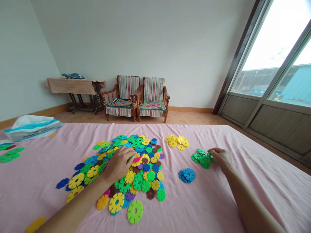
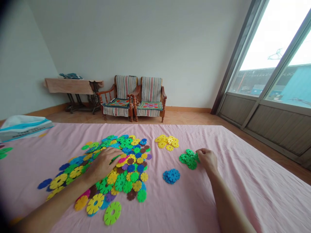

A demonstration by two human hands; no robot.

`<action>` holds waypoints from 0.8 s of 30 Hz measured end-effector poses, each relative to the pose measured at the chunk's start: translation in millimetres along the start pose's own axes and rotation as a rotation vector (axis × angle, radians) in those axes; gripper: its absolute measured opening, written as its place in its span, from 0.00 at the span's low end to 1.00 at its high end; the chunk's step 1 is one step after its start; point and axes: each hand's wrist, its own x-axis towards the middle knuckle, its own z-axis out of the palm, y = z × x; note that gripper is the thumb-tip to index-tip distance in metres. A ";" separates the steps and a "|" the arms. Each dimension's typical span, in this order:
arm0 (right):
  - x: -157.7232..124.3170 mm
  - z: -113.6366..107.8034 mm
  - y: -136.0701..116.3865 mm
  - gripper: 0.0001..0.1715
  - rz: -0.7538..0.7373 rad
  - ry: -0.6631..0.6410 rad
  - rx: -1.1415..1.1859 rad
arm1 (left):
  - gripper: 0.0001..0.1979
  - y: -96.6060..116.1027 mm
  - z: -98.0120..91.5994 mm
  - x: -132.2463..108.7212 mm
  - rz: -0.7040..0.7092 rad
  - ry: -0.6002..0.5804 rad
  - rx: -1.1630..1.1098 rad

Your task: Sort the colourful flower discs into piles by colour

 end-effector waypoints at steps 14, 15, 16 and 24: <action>-66.1 29.7 -90.4 0.16 -0.433 -0.237 0.207 | 0.10 4.1 -1.9 0.4 -0.009 0.021 -0.028; -79.5 34.6 -101.4 0.14 -0.514 -0.326 0.205 | 0.10 4.4 -2.0 0.3 -0.009 0.021 -0.031; -93.2 39.1 -111.9 0.13 -0.593 -0.409 0.208 | 0.09 4.6 -2.0 0.2 -0.009 0.021 -0.032; -167.0 55.0 -163.5 0.11 -0.882 -0.624 0.131 | 0.11 5.5 -2.5 0.6 -0.010 -0.006 -0.009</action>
